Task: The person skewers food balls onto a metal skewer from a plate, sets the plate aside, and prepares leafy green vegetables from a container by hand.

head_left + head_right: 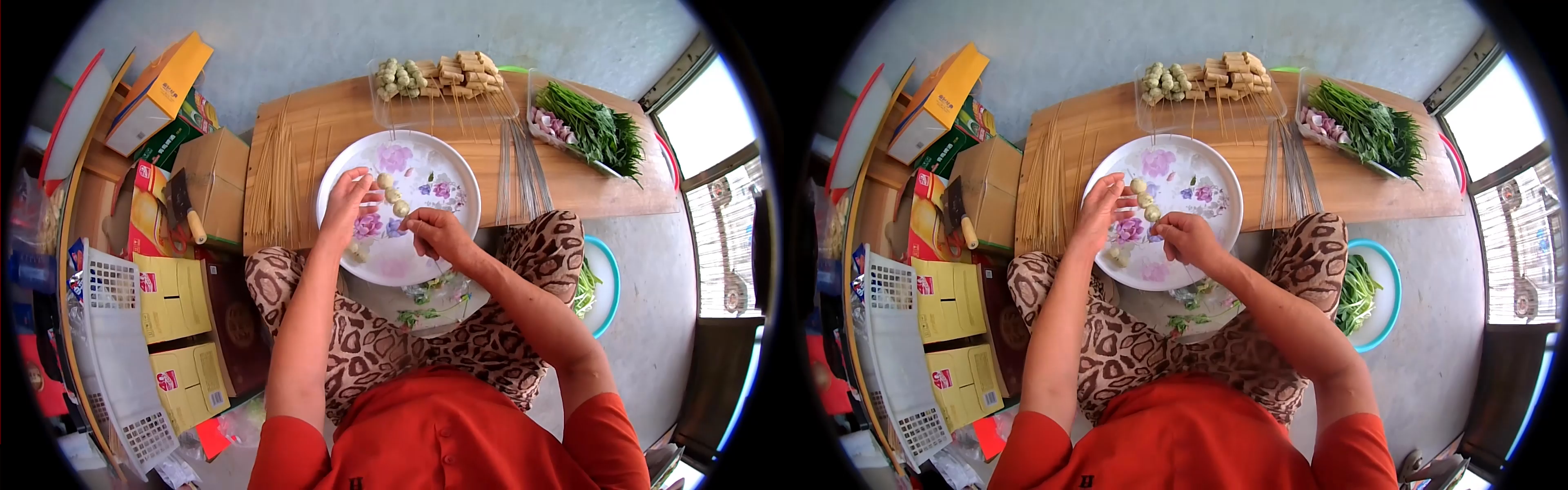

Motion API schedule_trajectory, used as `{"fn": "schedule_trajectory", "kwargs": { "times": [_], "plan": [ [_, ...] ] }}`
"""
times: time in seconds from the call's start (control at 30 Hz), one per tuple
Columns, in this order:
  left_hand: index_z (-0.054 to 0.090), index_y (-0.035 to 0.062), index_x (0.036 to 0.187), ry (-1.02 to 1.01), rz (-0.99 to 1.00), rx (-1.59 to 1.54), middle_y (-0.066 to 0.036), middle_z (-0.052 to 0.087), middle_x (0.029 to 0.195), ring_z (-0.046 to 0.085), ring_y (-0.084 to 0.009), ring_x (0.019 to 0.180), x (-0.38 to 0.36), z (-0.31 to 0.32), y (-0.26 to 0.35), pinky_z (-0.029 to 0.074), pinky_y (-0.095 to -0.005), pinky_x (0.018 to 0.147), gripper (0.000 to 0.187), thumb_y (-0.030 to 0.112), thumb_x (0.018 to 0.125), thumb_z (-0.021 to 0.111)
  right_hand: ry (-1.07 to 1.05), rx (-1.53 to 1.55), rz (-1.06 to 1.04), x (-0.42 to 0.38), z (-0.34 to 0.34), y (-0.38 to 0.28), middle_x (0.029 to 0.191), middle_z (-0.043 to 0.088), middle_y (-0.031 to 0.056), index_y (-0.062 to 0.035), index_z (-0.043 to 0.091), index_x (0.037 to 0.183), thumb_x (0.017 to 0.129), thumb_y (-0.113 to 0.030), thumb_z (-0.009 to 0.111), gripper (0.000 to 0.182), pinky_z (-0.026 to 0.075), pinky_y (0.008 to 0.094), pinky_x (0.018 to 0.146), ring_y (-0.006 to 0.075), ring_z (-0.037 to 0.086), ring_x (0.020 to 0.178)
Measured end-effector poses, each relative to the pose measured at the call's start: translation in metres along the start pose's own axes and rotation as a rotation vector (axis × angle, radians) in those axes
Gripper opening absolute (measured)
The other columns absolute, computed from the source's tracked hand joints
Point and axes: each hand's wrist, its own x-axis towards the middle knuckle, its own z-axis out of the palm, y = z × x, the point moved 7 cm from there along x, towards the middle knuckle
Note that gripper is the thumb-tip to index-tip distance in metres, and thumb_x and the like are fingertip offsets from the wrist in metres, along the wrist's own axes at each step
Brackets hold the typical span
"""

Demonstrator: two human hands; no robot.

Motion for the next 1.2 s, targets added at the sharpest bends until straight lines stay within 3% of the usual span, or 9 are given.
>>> {"fn": "schedule_trajectory", "kwargs": {
  "times": [0.1,0.17,0.33,0.43,0.73,0.87,0.9,1.0,1.2],
  "plan": [
    [0.058,0.0032,0.105,0.117,0.124,0.589,-0.009,0.064,0.086,0.063,-0.0196,0.075,-0.002,-0.021,0.007,0.050,-0.0340,0.068,0.031,0.027,0.085,0.062,-0.001,0.025,-0.011,-0.001,-0.005,-0.001,0.053,0.053,0.0016,-0.0024,0.062,0.093,0.094,-0.017,0.050,0.018,0.030,0.0215,0.038,0.0059,0.040,0.039],
    [0.062,0.0021,0.095,0.053,0.189,1.440,-0.014,0.066,0.090,0.065,-0.0287,0.075,-0.010,-0.022,-0.001,0.049,-0.0396,0.067,0.029,0.029,0.083,0.063,-0.013,-0.007,0.006,-0.003,-0.006,-0.002,0.054,0.052,0.0015,0.0005,0.061,0.097,0.096,-0.016,0.048,0.021,0.030,0.0206,0.038,0.0052,0.039,0.040],
    [0.064,0.0038,0.093,-0.089,-0.165,1.697,-0.018,0.065,0.095,0.062,-0.0344,0.093,-0.026,-0.019,-0.036,0.048,-0.0410,0.079,0.026,0.026,0.078,0.065,-0.021,-0.039,0.007,-0.008,-0.007,-0.003,0.053,0.053,0.0013,-0.0015,0.061,0.094,0.095,-0.017,0.049,0.020,0.031,0.0221,0.040,0.0059,0.040,0.041],
    [0.064,0.0031,0.094,-0.164,-0.024,1.707,-0.018,0.065,0.095,0.062,-0.0342,0.092,-0.027,-0.016,-0.048,0.048,-0.0416,0.078,0.027,0.023,0.076,0.066,-0.019,-0.036,0.002,-0.009,-0.008,-0.002,0.054,0.053,0.0012,-0.0013,0.061,0.094,0.095,-0.017,0.049,0.020,0.031,0.0222,0.041,0.0057,0.040,0.042],
    [0.064,0.0022,0.087,-0.148,0.249,1.466,-0.022,0.063,0.088,0.060,-0.0408,0.084,-0.009,-0.014,-0.063,0.048,-0.0447,0.074,0.015,0.006,0.076,0.055,-0.011,-0.056,-0.009,-0.013,-0.008,-0.004,0.054,0.053,0.0005,-0.0012,0.062,0.094,0.094,-0.017,0.048,0.021,0.033,0.0218,0.042,0.0057,0.042,0.043],
    [0.061,0.0041,0.085,-0.150,-0.030,0.699,-0.005,0.059,0.087,0.061,-0.0154,0.076,0.014,-0.024,-0.068,0.050,-0.0288,0.069,0.010,0.008,0.077,0.065,-0.005,-0.045,-0.010,-0.016,-0.010,-0.005,0.054,0.053,0.0004,-0.0011,0.062,0.094,0.094,-0.017,0.048,0.021,0.033,0.0218,0.042,0.0056,0.042,0.043],
    [0.061,0.0041,0.085,-0.150,-0.027,0.698,-0.005,0.059,0.087,0.061,-0.0154,0.076,0.013,-0.020,-0.058,0.050,-0.0288,0.069,0.010,0.008,0.077,0.065,-0.009,-0.052,-0.003,-0.017,-0.009,-0.006,0.054,0.053,0.0004,-0.0012,0.062,0.094,0.094,-0.017,0.048,0.021,0.033,0.0218,0.042,0.0056,0.042,0.043],
    [0.055,0.0035,0.099,0.011,-0.102,-0.151,-0.006,0.059,0.089,0.061,-0.0191,0.079,0.011,-0.024,-0.030,0.053,-0.0298,0.075,0.014,0.008,0.086,0.059,-0.029,-0.069,0.005,-0.019,-0.007,-0.009,0.054,0.053,0.0003,-0.0010,0.061,0.095,0.094,-0.018,0.048,0.021,0.033,0.0216,0.041,0.0056,0.042,0.043],
    [0.055,0.0042,0.095,0.056,0.023,-0.508,-0.009,0.060,0.092,0.060,-0.0216,0.090,0.015,-0.035,-0.013,0.053,-0.0325,0.080,0.012,0.012,0.088,0.061,-0.087,-0.092,0.013,-0.023,0.004,-0.016,0.054,0.052,0.0003,-0.0003,0.060,0.095,0.094,-0.017,0.047,0.021,0.033,0.0213,0.040,0.0055,0.042,0.042]
  ]
}}
